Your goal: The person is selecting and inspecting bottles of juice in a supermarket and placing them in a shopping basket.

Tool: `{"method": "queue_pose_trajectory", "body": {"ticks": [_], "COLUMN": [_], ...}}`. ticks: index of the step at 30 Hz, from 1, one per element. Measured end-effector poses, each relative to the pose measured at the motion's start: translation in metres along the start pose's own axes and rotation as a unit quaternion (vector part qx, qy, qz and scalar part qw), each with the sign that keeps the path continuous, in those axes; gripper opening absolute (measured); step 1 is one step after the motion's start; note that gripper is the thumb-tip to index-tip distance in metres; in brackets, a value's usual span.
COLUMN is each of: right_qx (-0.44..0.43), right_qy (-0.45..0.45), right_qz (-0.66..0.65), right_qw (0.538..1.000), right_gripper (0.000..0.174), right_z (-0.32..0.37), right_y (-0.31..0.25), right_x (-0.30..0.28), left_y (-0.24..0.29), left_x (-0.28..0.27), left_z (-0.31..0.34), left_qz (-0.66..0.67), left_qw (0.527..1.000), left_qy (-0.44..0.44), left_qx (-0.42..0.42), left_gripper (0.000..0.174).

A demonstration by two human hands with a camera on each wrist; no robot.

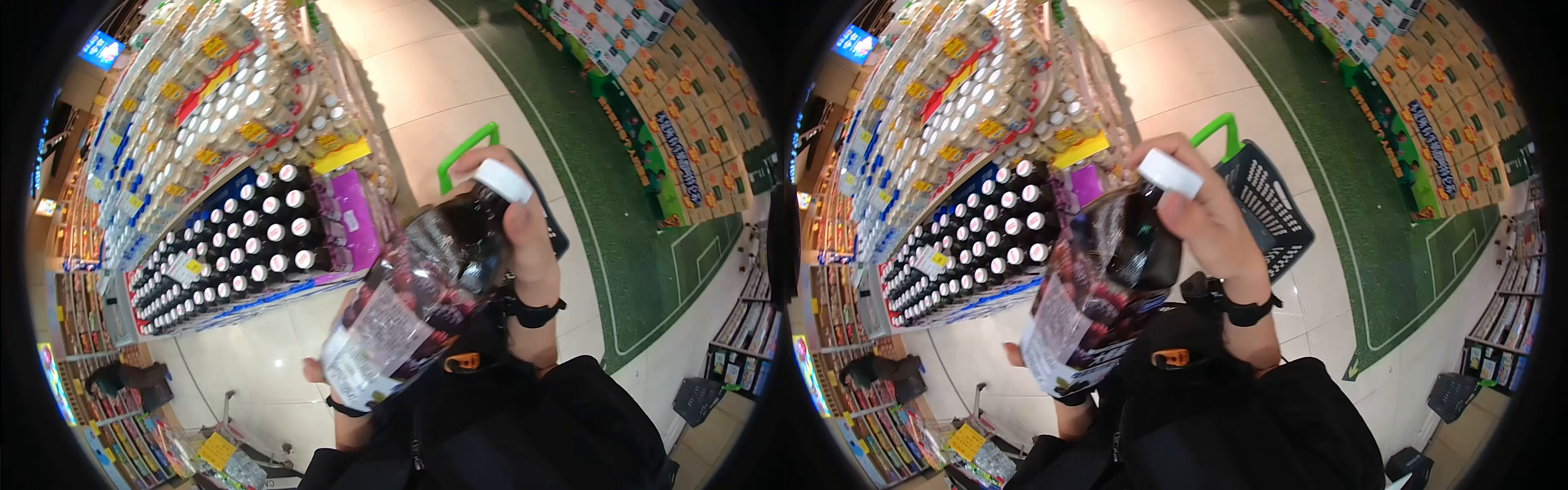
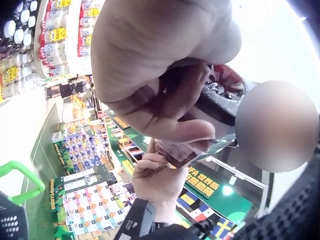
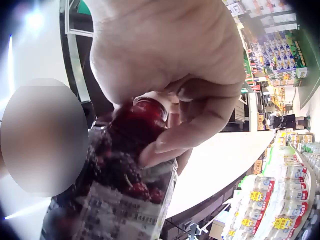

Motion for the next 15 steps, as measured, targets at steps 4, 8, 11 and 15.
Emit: {"method": "queue_pose_trajectory", "body": {"ticks": [4,8,11,15], "right_qx": [-0.005,0.063,-0.036,-0.021], "right_qy": [0.007,-0.021,0.009,0.132], "right_qz": [0.058,0.109,0.237,0.315], "right_qw": [0.998,0.992,0.971,0.94], "right_gripper": [0.054,0.038,0.026,0.019], "right_z": [0.002,0.003,0.014,0.031], "right_y": [-0.002,-0.014,-0.035,-0.077], "right_x": [-0.002,-0.004,-0.021,-0.068], "left_y": [0.009,0.032,0.022,-0.01], "left_x": [-0.033,-0.082,-0.099,-0.002], "left_z": [-0.009,-0.014,-0.031,-0.051], "left_qz": [-0.041,-0.122,-0.174,-0.225], "left_qw": [0.996,0.974,0.975,0.963], "left_qy": [0.045,0.123,0.094,-0.145], "left_qx": [0.065,0.146,0.097,-0.03], "left_gripper": [0.11,0.107,0.105,0.098]}}
Point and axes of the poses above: each hand's wrist, its own z-axis away from the middle knuckle, its own x-axis out of the palm, y = z × x, the point moved 9 cm from there along -z, towards the middle knuckle, and after that the axes turned 12 degrees about -y, right-handed, at the moved point
